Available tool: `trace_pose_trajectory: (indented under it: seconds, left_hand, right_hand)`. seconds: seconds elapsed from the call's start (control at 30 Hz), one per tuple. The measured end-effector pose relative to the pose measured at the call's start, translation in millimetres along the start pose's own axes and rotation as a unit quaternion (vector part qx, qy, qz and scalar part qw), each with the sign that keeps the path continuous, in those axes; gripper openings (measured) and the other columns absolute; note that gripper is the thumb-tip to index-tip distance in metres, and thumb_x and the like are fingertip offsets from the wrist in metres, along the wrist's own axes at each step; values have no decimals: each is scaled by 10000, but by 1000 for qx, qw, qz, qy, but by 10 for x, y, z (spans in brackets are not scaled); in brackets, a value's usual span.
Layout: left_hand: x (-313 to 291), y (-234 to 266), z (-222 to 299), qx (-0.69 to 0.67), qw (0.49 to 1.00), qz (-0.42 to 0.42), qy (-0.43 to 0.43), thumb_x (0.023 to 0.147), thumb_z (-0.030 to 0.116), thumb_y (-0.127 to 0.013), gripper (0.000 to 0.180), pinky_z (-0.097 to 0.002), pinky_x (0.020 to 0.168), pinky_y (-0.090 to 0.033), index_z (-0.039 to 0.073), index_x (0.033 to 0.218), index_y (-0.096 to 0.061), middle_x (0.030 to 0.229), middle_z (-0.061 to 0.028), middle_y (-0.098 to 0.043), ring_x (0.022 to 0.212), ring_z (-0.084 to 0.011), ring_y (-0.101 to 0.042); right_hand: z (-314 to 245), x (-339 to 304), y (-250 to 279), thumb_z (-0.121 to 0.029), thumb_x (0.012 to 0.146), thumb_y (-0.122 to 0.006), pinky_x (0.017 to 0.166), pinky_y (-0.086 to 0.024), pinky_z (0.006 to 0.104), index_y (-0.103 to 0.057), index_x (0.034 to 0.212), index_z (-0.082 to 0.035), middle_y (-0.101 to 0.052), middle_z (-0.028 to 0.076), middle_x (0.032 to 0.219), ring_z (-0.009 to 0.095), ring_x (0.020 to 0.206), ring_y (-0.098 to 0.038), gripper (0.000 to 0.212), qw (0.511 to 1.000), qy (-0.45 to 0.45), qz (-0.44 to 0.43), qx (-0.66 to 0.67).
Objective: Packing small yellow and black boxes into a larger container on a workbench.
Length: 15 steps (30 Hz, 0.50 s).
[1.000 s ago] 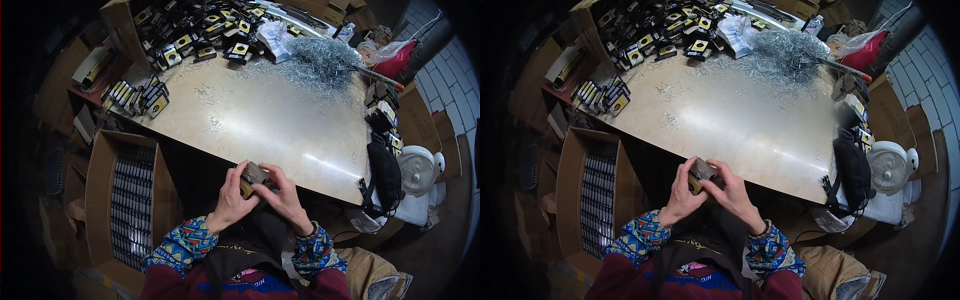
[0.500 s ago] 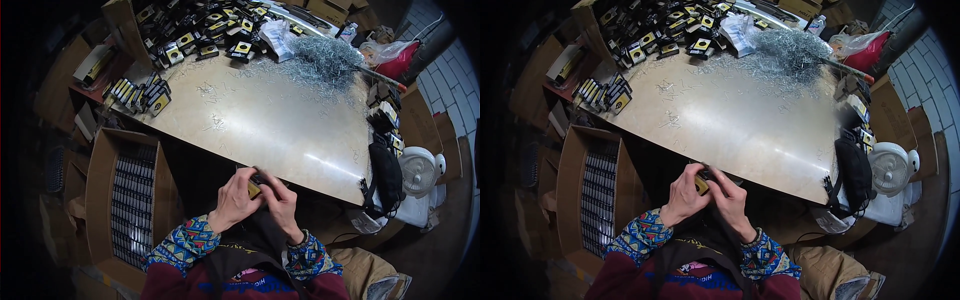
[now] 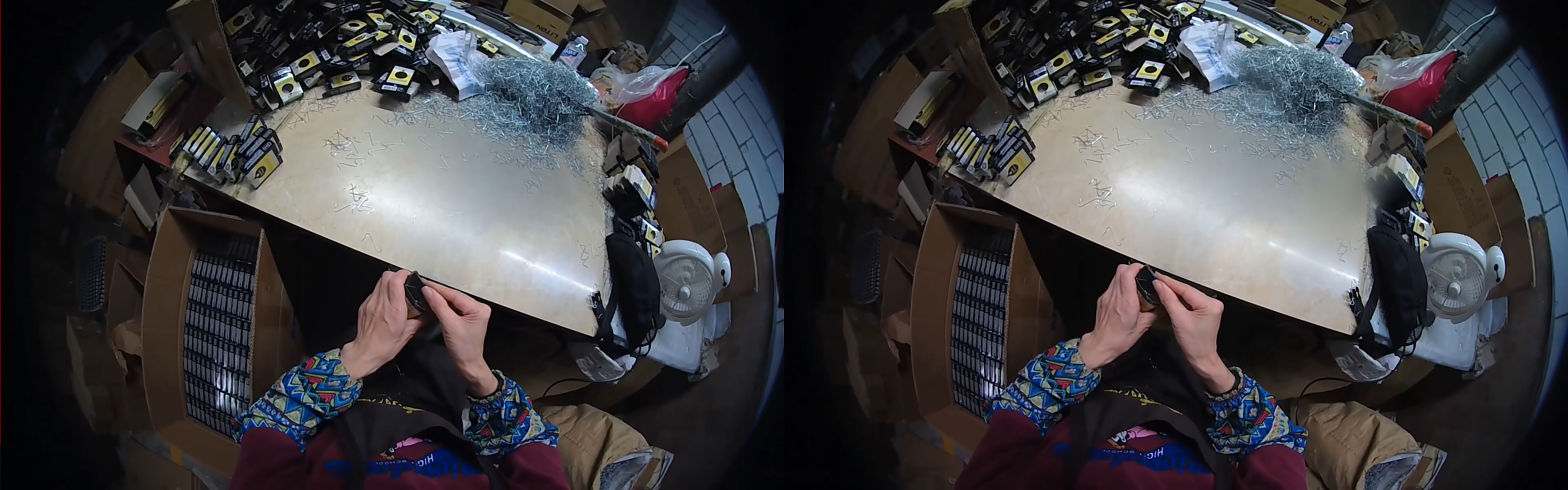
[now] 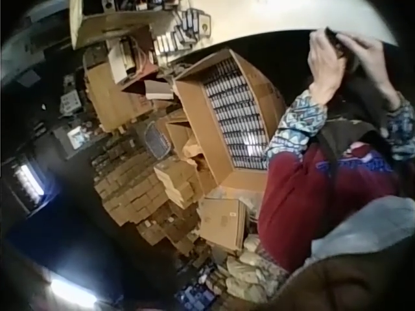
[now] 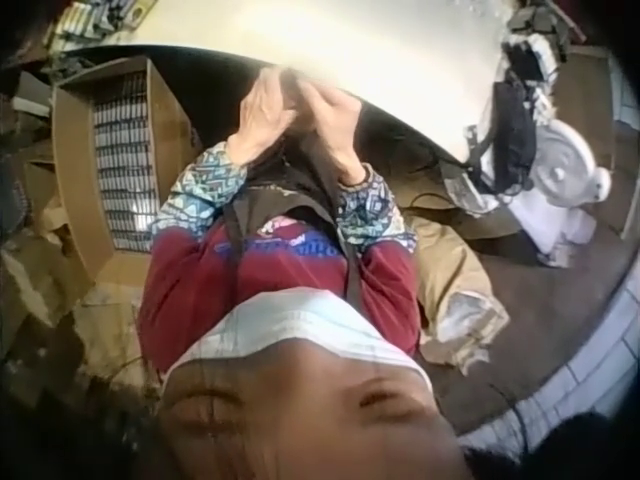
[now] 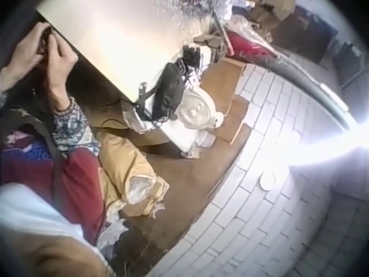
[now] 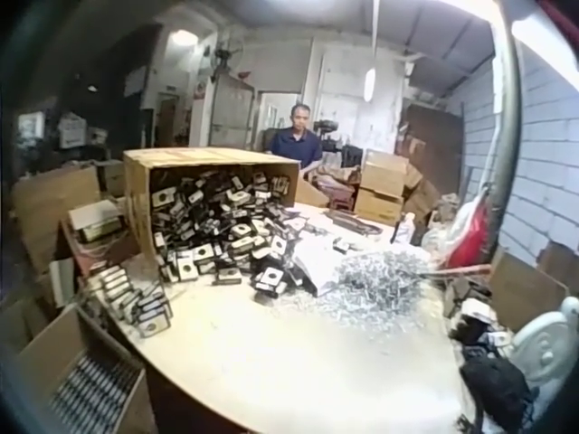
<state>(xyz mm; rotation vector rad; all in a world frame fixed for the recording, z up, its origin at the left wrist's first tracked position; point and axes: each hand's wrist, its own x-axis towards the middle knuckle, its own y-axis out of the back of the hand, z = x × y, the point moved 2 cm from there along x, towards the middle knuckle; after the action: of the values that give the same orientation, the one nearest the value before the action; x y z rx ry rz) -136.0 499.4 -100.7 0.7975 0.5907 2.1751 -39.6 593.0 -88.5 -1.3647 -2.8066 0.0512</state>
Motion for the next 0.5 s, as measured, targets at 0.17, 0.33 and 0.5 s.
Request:
trace_pose_trajectory:
  seconds: [0.17,0.33,0.5]
  left_hand:
    - [10,-26,-90,-3,999,-30,17,727,70,-727,551,-449,674,-500,4,1173,-409,1001,-191,-501,892,-398,-578]
    - [61,-63,-1,-24,996,-50,67,762,85,-704,520,-457,676,-514,7,1181,-406,1055,-199,-511,918,-406,-596]
    - [420,83,168,-5,998,-32,-53,836,230,-713,724,-414,958,-455,-35,1395,-336,1271,-242,-479,1171,-403,-490]
  right_hand:
    - [11,-57,-50,1,847,-687,712,-539,251,-701,1017,50,-727,135,955,148,792,-687,178,976,139,-4,-170]
    - [-4,-63,-13,73,809,-667,753,-549,312,-663,1026,40,-692,190,1013,282,877,-702,219,919,295,-20,-262]
    - [-49,453,860,4,960,-536,883,-498,301,-620,1184,71,-672,162,1132,189,1005,-633,248,888,266,182,-328]
